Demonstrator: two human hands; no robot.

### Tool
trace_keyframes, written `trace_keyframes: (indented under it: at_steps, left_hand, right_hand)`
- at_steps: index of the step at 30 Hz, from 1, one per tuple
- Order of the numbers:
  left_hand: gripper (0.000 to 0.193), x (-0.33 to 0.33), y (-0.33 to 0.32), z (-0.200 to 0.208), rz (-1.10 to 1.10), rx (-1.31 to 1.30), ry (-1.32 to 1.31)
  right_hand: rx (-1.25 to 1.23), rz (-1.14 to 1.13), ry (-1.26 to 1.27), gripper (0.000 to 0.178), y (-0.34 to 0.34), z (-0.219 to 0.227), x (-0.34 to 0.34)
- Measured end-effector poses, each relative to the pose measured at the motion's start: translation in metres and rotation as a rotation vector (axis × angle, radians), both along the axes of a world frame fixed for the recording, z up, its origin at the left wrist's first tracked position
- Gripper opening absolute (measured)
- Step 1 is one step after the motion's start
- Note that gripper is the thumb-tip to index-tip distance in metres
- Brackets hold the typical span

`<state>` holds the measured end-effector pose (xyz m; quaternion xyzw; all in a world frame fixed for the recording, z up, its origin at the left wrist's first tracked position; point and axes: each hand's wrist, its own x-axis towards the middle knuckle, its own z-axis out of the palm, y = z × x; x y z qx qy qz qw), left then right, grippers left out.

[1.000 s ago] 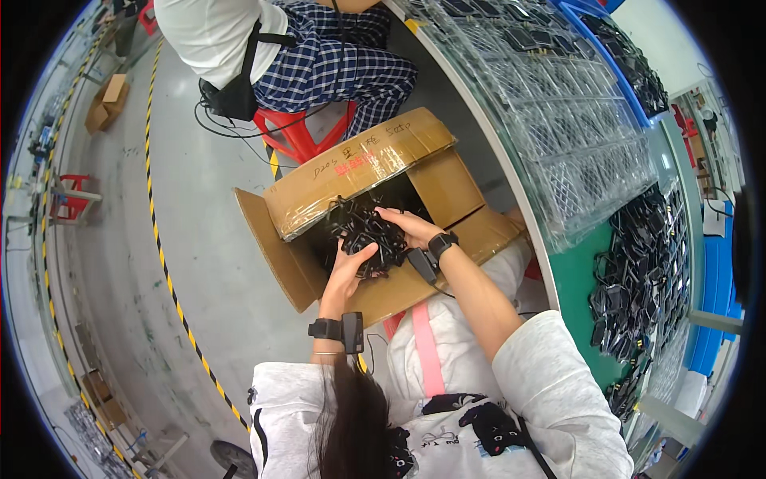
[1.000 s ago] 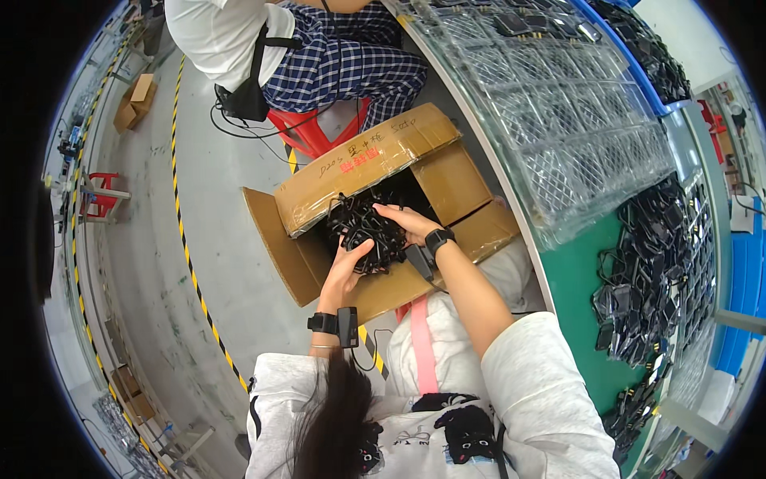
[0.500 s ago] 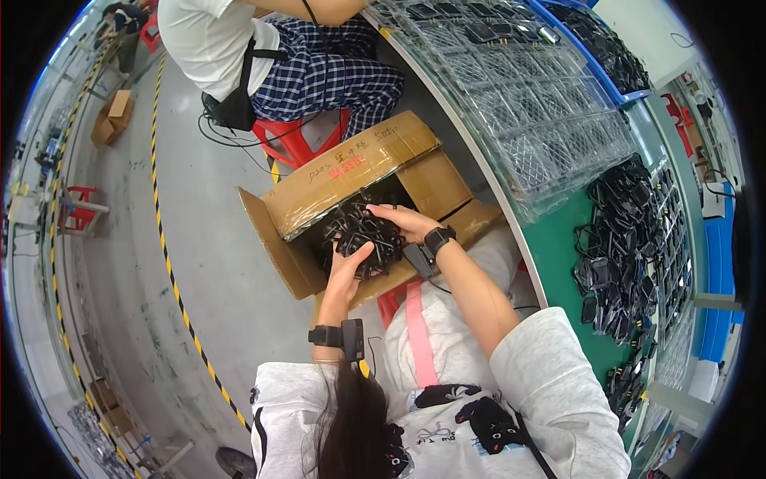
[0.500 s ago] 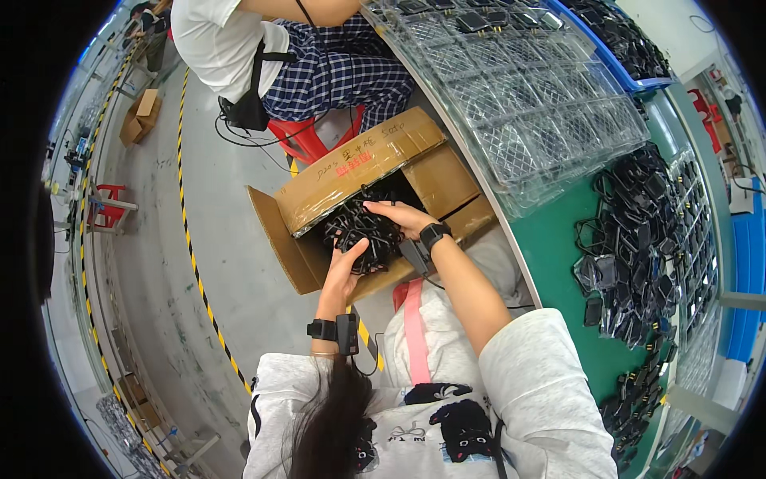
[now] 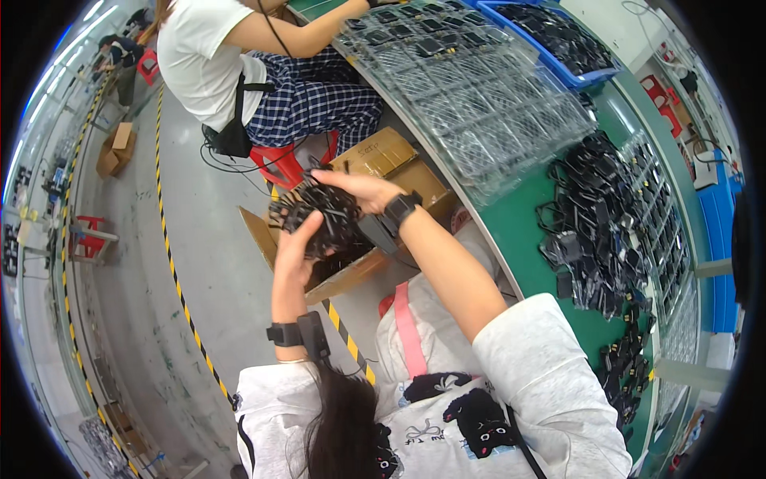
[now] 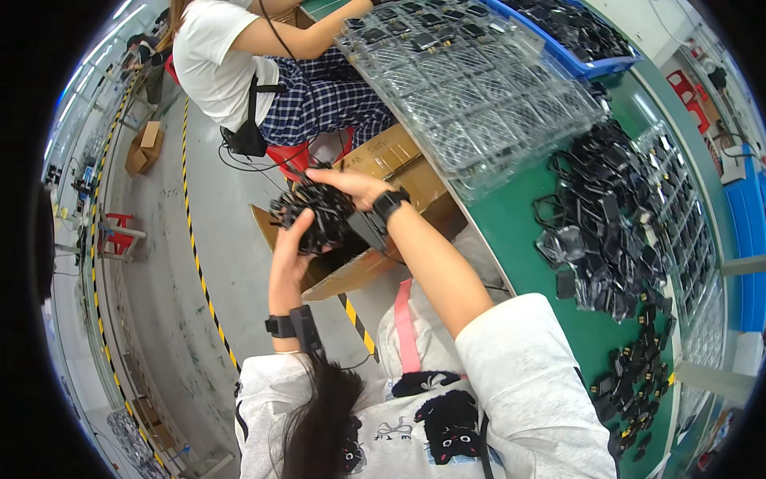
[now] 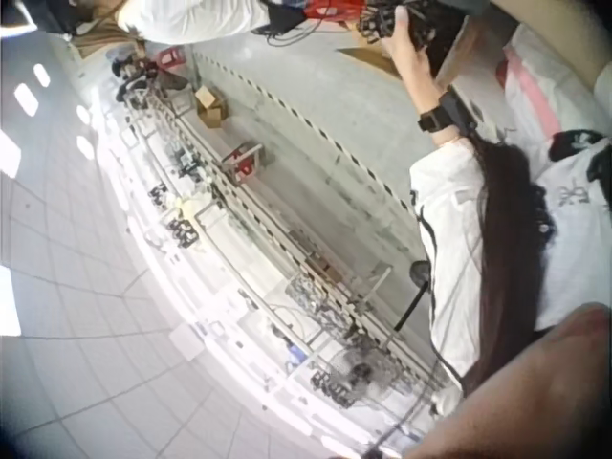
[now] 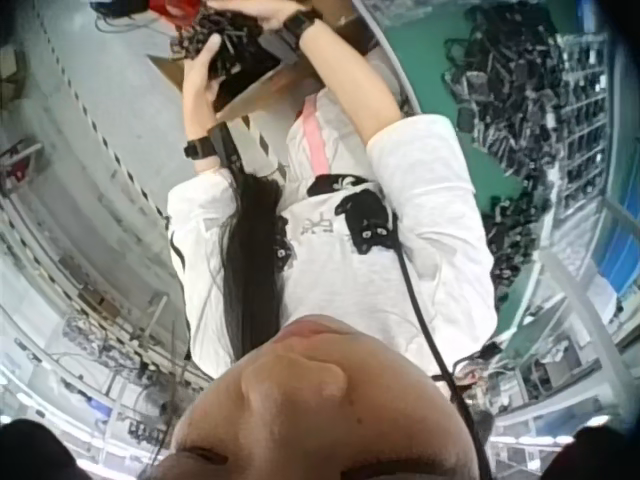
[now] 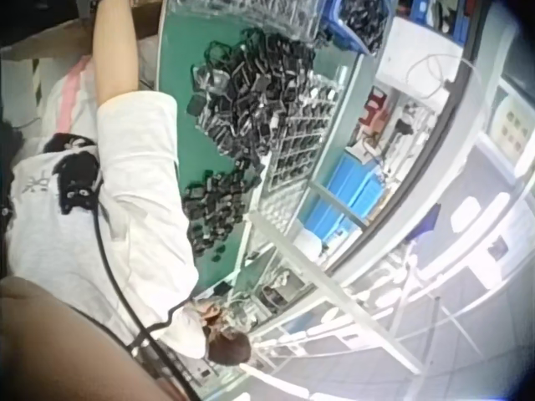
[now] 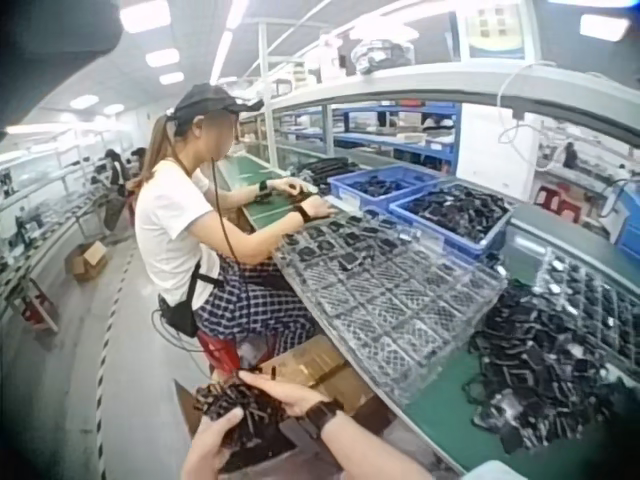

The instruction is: Inspecting small electronic components and packing them into boxes on an assembly line.

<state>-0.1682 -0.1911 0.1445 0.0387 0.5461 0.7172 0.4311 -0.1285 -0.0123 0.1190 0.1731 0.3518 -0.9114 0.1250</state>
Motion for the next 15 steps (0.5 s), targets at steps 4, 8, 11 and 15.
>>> trace_keyframes:
  at_steps: [4, 8, 11, 15]
  left_hand:
    - [0.044, -0.010, 0.025, 0.053, -0.034, 0.038, 0.160]
    - [0.037, -0.016, 0.061, 0.115, -0.165, 0.073, 0.312]
    - [0.036, 0.031, 0.113, 0.168, -0.272, 0.123, 0.258]
    - [0.039, 0.092, 0.180, 0.199, -0.470, 0.280, 0.231]
  right_hand:
    - [0.060, -0.030, 0.138, 0.034, 0.022, 0.067, -0.006]
    - [0.157, -0.087, 0.234, 0.032, 0.062, 0.142, 0.013]
    - [0.340, -0.297, 0.277, 0.031, 0.106, 0.188, 0.070]
    - [0.661, -0.587, 0.265, 0.039, 0.136, 0.237, 0.167]
